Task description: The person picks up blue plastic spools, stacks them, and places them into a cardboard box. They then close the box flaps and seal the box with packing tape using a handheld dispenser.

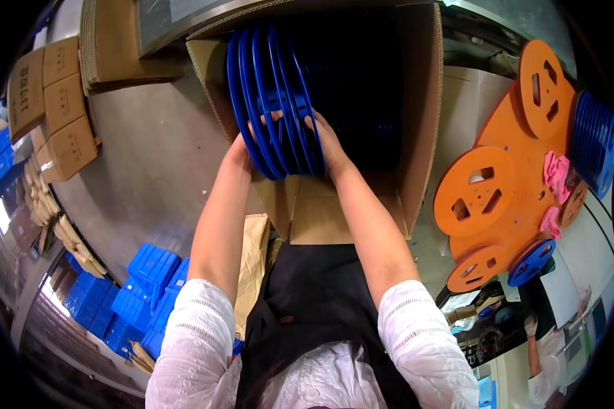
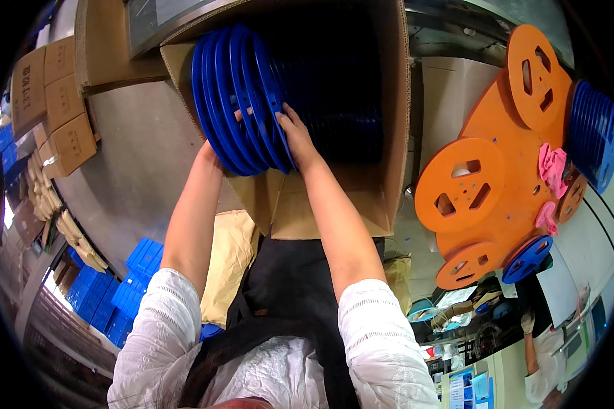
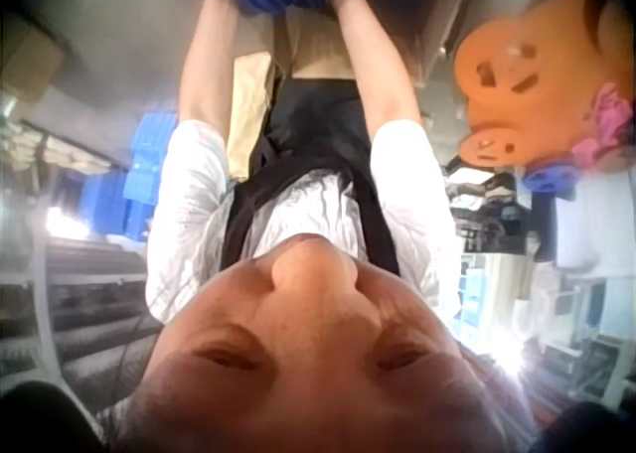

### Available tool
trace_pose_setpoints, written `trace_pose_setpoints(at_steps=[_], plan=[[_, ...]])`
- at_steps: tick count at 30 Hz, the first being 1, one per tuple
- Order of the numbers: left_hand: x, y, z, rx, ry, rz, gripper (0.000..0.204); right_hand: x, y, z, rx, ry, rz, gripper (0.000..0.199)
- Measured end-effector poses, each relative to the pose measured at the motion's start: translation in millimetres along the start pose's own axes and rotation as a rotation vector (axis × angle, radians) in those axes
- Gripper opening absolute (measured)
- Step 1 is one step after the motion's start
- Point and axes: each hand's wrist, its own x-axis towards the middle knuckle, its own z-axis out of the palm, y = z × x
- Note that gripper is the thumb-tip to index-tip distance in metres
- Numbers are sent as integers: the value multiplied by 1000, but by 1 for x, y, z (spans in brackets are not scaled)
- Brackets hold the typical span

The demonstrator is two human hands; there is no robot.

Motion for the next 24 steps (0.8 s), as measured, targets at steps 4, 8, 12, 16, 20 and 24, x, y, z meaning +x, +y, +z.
trace_pose_setpoints(at_steps=[4, 8, 12, 16, 20, 24], plan=[[5, 7, -1, 32, 5, -5, 53, 14, 3, -4, 36, -21, 45, 73], [5, 6, -2, 59, 0, -23, 53, 20, -1, -21, 39, 38, 65, 75], [3, 4, -1, 88, 10, -30, 53, 26, -5, -23, 26, -27, 102, 74], [5, 2, 5, 117, 16, -44, 53, 24, -5, -17, -48, 29, 70, 72], [16, -7, 2, 32, 36, -87, 58, 30, -1, -20, 40, -10, -40, 68], [25, -9, -12, -258, 109, -143, 65, 9, -9, -32, -7, 79, -124, 65]])
